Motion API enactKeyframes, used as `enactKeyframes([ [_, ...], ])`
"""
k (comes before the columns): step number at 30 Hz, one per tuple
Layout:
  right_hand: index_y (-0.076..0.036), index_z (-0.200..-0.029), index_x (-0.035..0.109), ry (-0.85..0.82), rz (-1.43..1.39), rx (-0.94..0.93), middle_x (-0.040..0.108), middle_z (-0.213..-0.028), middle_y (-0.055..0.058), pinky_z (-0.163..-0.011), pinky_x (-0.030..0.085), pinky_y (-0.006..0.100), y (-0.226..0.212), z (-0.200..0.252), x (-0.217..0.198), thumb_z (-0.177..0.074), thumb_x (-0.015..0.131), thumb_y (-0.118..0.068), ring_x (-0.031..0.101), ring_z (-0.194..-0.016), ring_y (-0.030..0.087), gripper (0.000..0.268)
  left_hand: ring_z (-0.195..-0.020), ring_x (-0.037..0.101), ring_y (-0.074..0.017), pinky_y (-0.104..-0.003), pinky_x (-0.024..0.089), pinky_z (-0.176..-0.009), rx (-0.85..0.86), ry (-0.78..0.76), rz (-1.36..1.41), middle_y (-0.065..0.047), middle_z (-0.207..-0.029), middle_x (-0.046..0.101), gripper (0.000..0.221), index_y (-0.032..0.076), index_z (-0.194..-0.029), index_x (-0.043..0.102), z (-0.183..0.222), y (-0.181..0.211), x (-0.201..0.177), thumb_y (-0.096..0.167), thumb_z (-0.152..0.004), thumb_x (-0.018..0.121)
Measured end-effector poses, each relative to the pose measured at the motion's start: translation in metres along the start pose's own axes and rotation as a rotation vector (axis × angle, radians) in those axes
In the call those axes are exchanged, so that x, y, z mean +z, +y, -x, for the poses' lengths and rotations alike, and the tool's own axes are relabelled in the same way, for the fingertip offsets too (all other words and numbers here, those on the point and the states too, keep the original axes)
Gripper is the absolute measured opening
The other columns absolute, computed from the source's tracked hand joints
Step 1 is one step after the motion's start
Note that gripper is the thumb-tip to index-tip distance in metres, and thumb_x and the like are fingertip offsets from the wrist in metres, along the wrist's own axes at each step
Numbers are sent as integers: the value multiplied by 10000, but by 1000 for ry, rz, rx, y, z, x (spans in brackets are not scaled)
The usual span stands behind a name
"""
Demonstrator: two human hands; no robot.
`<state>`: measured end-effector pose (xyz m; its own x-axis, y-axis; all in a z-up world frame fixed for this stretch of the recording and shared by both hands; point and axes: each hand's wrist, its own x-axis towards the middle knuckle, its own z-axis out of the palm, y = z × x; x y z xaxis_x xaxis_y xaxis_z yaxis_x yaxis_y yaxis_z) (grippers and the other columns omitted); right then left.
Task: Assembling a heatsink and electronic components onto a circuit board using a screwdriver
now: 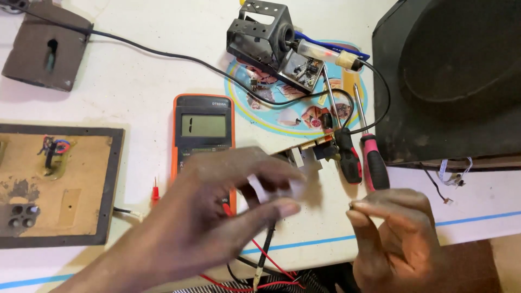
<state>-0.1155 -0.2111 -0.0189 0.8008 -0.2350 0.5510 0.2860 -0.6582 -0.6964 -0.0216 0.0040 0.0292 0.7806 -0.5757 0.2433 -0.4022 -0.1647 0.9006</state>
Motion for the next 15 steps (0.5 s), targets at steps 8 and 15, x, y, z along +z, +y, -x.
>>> enactKeyframes([
  [8,-113,-989,687,-38,102,-183,587,-901,45,-749,542,254,-15,-4,8,-848,800,-133,600,-745,115,181,-773,751,-227,-311,678,-713,-583,-156,1076,-168,-937,768,198,-68,-1032,788,7,-13,32,74,-923,704],
  [15,-56,-1122,730,-180,367,-174,672,-1004,73,-871,484,359,10,-19,-6,-916,778,-112,629,-887,224,219,-610,716,-206,-332,590,-590,-339,-159,533,-122,-759,769,185,19,-906,746,4,-23,36,194,-930,690],
])
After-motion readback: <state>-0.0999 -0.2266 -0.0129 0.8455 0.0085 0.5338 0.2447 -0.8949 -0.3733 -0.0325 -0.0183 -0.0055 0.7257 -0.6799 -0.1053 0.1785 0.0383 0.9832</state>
